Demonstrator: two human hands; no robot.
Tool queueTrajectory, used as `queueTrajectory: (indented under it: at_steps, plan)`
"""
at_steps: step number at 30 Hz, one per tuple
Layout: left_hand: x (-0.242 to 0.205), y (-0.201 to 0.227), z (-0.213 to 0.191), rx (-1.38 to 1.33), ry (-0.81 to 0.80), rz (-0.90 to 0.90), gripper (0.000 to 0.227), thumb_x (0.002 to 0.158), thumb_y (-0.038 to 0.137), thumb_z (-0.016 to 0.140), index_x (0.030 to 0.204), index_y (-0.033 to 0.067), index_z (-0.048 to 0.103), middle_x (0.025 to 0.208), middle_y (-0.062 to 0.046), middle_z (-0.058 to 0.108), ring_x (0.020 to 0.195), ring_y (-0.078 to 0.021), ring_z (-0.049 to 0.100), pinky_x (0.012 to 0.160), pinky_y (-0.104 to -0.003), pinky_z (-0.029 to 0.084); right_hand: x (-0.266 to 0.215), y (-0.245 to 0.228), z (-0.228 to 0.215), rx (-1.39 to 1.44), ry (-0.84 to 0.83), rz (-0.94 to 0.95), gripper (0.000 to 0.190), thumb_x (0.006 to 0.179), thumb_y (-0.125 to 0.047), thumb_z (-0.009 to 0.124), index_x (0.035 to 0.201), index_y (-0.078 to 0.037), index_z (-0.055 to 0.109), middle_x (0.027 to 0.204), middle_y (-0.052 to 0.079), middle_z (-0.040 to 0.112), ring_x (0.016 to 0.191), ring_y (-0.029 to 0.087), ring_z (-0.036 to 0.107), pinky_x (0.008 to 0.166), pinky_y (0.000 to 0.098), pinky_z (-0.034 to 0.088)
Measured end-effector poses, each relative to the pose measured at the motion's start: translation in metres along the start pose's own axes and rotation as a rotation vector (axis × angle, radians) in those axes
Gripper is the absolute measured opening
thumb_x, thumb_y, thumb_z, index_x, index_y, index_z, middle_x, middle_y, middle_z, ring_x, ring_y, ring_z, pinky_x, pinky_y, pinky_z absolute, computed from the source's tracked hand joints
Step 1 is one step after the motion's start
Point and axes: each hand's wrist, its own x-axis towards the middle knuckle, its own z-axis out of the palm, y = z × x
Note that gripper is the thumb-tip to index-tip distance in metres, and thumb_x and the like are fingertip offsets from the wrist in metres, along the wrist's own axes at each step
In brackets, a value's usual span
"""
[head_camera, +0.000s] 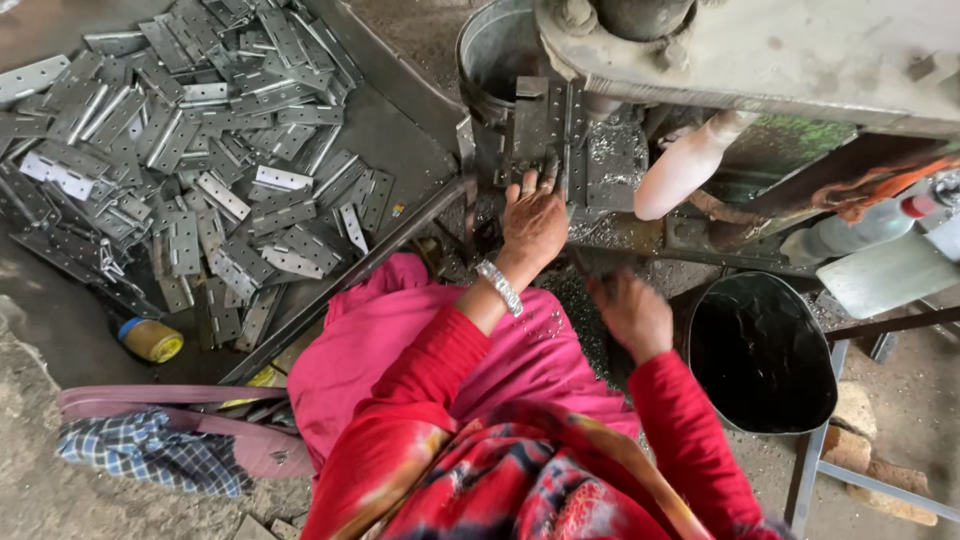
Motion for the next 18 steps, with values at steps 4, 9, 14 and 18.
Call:
queueTrajectory:
  at_steps: [4, 9, 14, 18]
  plan:
    - [0.005, 0.004, 0.010, 0.032, -0.054, -0.027, 0.030, 0.091, 0.017, 0.056, 0.110, -0.0012, 0.071, 0.140, -0.017, 0.064, 0.136, -0.0317, 0.051, 0.099, -0.045, 0.040, 0.001, 0.016, 0.021, 0.020, -0.049, -0.039, 0.060, 0.091, -0.065, 0.058, 0.109, -0.008, 0.065, 0.097, 0.024, 0.073, 0.096, 0.044, 0.070, 0.082, 0.0550, 0.054]
    - [0.015, 0.004, 0.017, 0.038, -0.081, -0.055, 0.030, 0.092, 0.017, 0.056, 0.111, -0.0015, 0.070, 0.139, -0.019, 0.062, 0.136, -0.0328, 0.050, 0.102, -0.045, 0.040, 0.023, 0.052, 0.063, 0.008, -0.047, -0.045, 0.060, 0.094, -0.065, 0.055, 0.109, -0.007, 0.066, 0.098, 0.026, 0.073, 0.095, 0.045, 0.070, 0.081, 0.0559, 0.054]
    - [0.002, 0.009, 0.018, -0.071, -0.088, -0.080, 0.038, 0.097, 0.023, 0.059, 0.121, -0.0048, 0.070, 0.133, -0.020, 0.063, 0.135, -0.0352, 0.051, 0.101, -0.048, 0.041, 0.003, 0.078, 0.116, 0.128, -0.082, 0.026, 0.059, 0.098, -0.062, 0.053, 0.100, -0.005, 0.071, 0.097, 0.028, 0.073, 0.093, 0.047, 0.069, 0.080, 0.0569, 0.054]
    - [0.012, -0.002, 0.014, 0.089, 0.006, -0.003, 0.023, 0.087, 0.016, 0.061, 0.103, 0.0042, 0.074, 0.140, -0.015, 0.063, 0.137, -0.0326, 0.051, 0.101, -0.046, 0.041, 0.023, 0.075, 0.101, -0.099, -0.093, -0.167, 0.045, 0.100, -0.049, 0.051, 0.108, -0.010, 0.071, 0.095, 0.028, 0.071, 0.087, 0.046, 0.069, 0.071, 0.0568, 0.054]
